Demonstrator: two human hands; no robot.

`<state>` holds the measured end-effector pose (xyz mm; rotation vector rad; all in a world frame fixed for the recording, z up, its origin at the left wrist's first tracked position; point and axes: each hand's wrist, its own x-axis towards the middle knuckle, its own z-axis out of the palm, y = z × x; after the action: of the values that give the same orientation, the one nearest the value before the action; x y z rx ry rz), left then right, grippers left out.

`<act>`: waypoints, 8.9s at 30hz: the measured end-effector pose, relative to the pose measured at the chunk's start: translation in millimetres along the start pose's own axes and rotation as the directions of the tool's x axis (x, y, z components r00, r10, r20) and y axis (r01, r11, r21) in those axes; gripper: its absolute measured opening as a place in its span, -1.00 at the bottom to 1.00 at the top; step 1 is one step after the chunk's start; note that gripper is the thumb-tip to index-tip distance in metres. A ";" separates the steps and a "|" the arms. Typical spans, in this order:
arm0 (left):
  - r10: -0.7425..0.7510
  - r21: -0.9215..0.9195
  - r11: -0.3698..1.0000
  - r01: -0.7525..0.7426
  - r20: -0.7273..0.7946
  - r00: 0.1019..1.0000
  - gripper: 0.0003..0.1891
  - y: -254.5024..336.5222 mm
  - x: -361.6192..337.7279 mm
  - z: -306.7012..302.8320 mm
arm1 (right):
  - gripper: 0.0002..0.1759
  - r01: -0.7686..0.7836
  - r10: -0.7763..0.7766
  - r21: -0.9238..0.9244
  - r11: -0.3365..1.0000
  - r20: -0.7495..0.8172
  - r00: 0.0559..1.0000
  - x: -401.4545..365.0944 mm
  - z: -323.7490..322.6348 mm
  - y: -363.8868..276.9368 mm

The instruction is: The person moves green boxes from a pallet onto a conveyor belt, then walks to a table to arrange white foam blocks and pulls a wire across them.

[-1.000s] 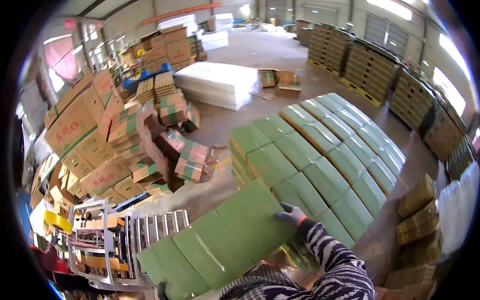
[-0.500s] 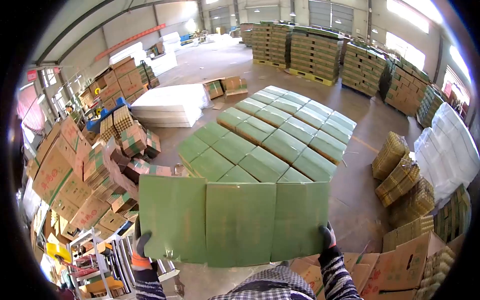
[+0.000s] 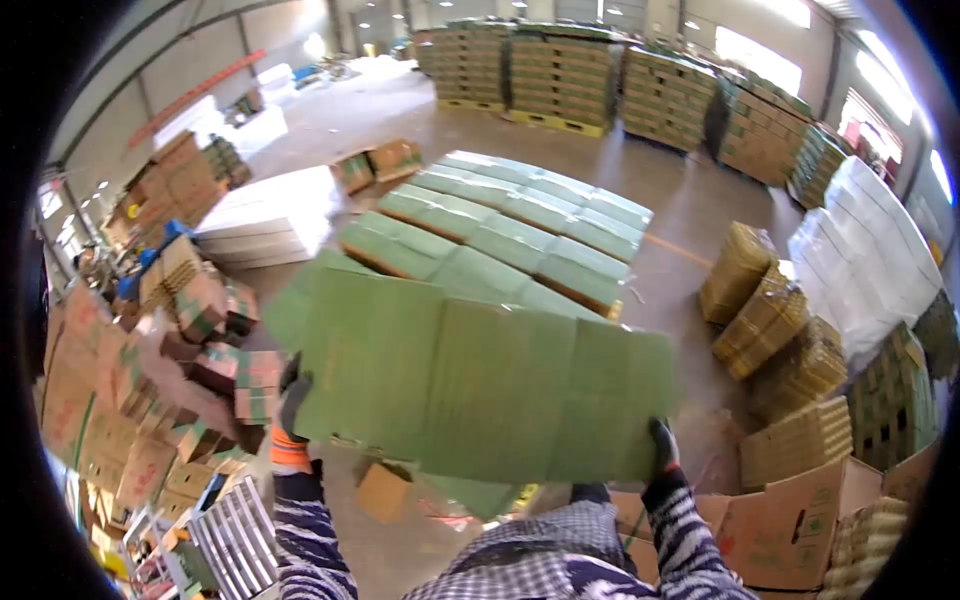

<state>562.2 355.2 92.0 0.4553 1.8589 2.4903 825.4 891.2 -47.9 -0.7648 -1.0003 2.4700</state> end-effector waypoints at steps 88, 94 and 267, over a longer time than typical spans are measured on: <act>-0.160 -0.107 0.963 -0.246 -0.965 -0.207 -0.14 -158.4 -320.2 -174.5 | -0.35 0.715 -0.015 -0.370 0.593 0.883 0.470 102.5 296.8 146.2; 0.302 0.128 0.292 0.948 -0.953 0.035 -0.03 -86.0 -285.1 -248.0 | -0.23 0.692 0.224 -0.407 0.596 0.912 0.343 -30.5 316.3 239.8; -0.020 -0.129 0.974 0.188 -0.870 -0.493 -0.10 -133.7 -446.3 -419.1 | -0.33 0.964 -0.233 -0.249 0.090 0.936 0.264 64.7 487.2 290.7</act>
<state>870.3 -74.9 -243.7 -2.9927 1.5708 2.2050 442.1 472.3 13.2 0.6507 -2.2796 1.0801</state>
